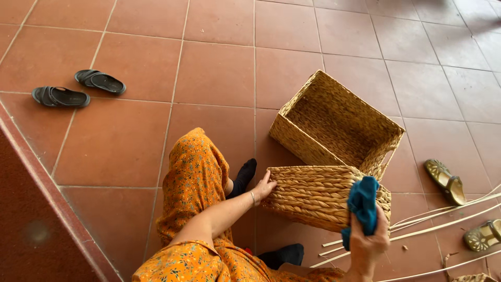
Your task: The person sits on a tiled floor and wipes the exterior and interior surfaces of woven baskets using a blue cloth. They rotate the baskets to clean all sides and then move to a second basket, repeating the same wiping process.
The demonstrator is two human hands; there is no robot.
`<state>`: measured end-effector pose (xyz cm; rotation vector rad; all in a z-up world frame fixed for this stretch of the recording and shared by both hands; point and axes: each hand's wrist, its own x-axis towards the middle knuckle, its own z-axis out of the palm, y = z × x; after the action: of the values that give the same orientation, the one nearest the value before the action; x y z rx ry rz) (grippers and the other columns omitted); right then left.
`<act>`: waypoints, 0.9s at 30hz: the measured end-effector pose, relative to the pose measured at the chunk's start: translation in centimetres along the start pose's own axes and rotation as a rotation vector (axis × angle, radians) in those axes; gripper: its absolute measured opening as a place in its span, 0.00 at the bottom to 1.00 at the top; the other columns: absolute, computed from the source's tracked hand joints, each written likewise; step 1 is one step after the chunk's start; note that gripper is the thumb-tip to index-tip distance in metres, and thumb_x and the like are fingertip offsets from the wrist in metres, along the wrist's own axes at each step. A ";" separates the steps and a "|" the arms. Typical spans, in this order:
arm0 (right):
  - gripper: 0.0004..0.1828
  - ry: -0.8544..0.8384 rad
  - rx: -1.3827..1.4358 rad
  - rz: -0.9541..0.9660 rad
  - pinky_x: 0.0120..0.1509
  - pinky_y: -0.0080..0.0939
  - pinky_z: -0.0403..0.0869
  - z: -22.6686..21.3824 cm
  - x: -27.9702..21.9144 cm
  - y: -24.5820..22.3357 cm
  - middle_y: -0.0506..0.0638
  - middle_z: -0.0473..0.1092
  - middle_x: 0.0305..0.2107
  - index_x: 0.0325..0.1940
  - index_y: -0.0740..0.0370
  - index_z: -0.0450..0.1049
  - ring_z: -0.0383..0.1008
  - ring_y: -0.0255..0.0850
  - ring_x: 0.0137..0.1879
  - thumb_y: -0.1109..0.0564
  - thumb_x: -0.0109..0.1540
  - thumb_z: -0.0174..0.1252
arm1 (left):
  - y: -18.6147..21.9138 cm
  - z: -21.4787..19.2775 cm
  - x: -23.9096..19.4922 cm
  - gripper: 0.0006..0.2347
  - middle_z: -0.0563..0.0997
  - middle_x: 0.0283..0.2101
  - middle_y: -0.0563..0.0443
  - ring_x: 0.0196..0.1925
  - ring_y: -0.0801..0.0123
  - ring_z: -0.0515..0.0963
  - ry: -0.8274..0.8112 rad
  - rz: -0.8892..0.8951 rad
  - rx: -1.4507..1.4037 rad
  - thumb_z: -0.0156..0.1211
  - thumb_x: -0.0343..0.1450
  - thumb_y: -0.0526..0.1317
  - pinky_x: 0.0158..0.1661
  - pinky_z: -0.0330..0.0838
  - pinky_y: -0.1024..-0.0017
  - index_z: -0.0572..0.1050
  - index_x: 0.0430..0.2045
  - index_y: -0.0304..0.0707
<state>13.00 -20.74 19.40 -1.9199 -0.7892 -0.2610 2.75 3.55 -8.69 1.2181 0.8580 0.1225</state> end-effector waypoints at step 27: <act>0.37 -0.329 -0.578 -0.140 0.53 0.57 0.73 6.1 -3.3 -2.0 0.58 0.74 0.42 0.68 0.54 0.70 0.73 0.54 0.50 0.41 0.57 0.67 | 14.5 -1.5 -5.8 0.10 0.80 0.25 0.53 0.30 0.77 0.77 0.013 0.576 0.171 0.61 0.70 0.45 0.35 0.75 0.74 0.80 0.31 0.36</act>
<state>8.32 -16.26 16.30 -2.4931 -1.1616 -0.2837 2.91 7.27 6.55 1.6022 0.5141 0.5302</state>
